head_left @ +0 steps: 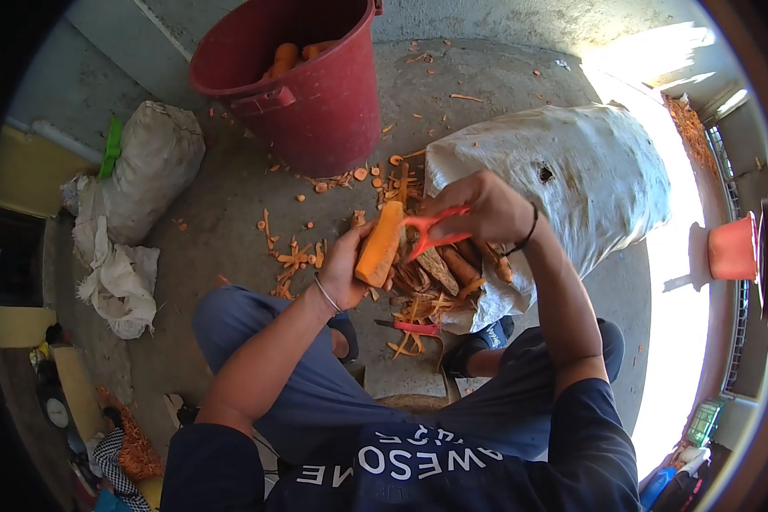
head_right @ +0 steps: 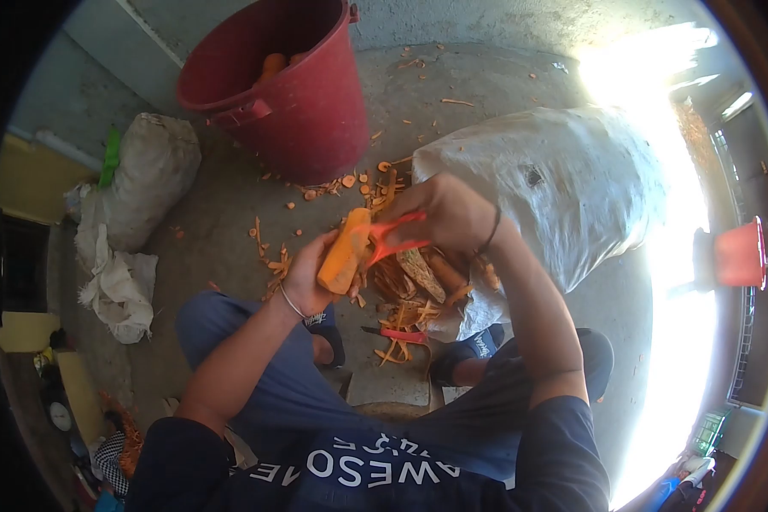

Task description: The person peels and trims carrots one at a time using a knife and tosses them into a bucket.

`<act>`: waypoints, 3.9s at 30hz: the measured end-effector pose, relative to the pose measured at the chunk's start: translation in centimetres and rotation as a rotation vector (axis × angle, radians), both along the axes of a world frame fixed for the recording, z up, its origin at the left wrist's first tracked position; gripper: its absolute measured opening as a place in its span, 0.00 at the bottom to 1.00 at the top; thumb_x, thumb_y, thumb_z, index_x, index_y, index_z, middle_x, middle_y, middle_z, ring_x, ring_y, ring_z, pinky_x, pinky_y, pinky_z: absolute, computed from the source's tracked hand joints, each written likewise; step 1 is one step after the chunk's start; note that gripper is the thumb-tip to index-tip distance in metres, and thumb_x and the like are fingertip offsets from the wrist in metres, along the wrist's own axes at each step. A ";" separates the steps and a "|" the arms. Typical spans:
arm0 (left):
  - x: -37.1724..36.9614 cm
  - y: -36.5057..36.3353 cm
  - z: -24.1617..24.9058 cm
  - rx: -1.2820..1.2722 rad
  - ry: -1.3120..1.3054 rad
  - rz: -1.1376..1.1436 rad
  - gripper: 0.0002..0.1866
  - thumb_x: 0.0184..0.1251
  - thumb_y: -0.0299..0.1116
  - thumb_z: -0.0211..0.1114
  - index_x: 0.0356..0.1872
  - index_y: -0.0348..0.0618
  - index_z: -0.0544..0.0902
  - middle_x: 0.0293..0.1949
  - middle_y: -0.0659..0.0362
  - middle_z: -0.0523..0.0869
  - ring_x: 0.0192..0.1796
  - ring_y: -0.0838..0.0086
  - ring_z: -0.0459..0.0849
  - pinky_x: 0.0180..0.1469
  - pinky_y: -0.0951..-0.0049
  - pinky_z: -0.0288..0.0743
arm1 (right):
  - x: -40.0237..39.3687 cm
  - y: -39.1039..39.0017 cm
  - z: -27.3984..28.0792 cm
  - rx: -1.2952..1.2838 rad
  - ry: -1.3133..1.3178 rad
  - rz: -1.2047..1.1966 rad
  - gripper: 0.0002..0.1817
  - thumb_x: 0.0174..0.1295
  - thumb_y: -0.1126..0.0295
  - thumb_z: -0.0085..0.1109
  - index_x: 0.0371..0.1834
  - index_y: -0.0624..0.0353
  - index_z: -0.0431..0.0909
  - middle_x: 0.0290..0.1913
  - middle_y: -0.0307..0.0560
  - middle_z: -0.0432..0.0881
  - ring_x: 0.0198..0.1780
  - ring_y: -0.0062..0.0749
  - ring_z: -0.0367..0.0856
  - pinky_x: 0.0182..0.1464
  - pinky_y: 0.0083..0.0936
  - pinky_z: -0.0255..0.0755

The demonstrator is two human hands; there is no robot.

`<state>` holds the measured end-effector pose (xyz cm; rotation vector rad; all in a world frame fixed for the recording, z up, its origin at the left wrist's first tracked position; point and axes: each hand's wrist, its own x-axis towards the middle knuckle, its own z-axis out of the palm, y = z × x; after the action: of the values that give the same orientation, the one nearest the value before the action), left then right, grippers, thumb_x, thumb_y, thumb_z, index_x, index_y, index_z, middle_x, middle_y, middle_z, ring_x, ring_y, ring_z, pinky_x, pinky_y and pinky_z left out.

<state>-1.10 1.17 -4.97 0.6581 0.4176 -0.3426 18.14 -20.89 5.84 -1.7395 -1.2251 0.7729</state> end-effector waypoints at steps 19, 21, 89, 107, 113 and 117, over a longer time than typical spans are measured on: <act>-2.4 -1.8 2.2 0.303 -0.045 0.036 0.27 0.91 0.50 0.52 0.63 0.32 0.82 0.49 0.52 0.92 0.44 0.70 0.93 0.46 0.68 0.88 | 1.2 0.6 -3.4 0.052 -0.340 -0.037 0.09 0.61 0.65 0.77 0.42 0.55 0.95 0.36 0.50 0.92 0.37 0.44 0.91 0.42 0.37 0.82; -2.6 -1.3 3.1 0.272 -0.037 -0.124 0.27 0.91 0.51 0.52 0.63 0.32 0.82 0.47 0.51 0.92 0.41 0.68 0.93 0.42 0.66 0.88 | 4.4 -1.2 -4.2 -0.049 -0.326 -0.134 0.09 0.62 0.66 0.79 0.42 0.56 0.95 0.36 0.49 0.93 0.35 0.39 0.92 0.40 0.34 0.83; -2.6 1.9 4.3 0.128 0.067 0.152 0.27 0.93 0.52 0.46 0.68 0.38 0.78 0.47 0.56 0.90 0.44 0.73 0.93 0.39 0.71 0.89 | -5.7 6.1 -0.2 0.093 -0.243 0.148 0.13 0.55 0.64 0.82 0.35 0.62 0.91 0.29 0.52 0.88 0.31 0.43 0.89 0.36 0.34 0.80; -2.9 2.2 2.3 0.051 0.068 0.020 0.28 0.91 0.55 0.45 0.68 0.42 0.78 0.47 0.53 0.90 0.39 0.65 0.93 0.33 0.62 0.88 | -3.9 5.7 -1.2 0.100 -0.129 0.095 0.14 0.55 0.63 0.82 0.35 0.62 0.92 0.30 0.51 0.90 0.31 0.37 0.89 0.37 0.31 0.80; -3.5 2.3 2.7 0.057 -0.056 -0.061 0.26 0.91 0.53 0.48 0.65 0.40 0.79 0.45 0.58 0.89 0.38 0.71 0.91 0.24 0.70 0.83 | -2.5 5.3 -1.3 0.120 -0.280 0.075 0.12 0.57 0.66 0.83 0.35 0.63 0.90 0.31 0.49 0.90 0.32 0.38 0.90 0.35 0.33 0.80; -4.2 2.2 4.2 0.165 0.007 -0.039 0.24 0.90 0.52 0.53 0.55 0.40 0.85 0.31 0.59 0.88 0.22 0.72 0.86 0.17 0.69 0.77 | 3.8 3.3 -3.9 -0.219 -0.524 -0.206 0.17 0.58 0.58 0.81 0.36 0.62 0.92 0.29 0.51 0.89 0.31 0.37 0.89 0.37 0.36 0.79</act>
<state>-5.32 3.36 -0.75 0.8270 0.4433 -0.3502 21.93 -17.59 1.91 -2.3024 -1.2982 0.3439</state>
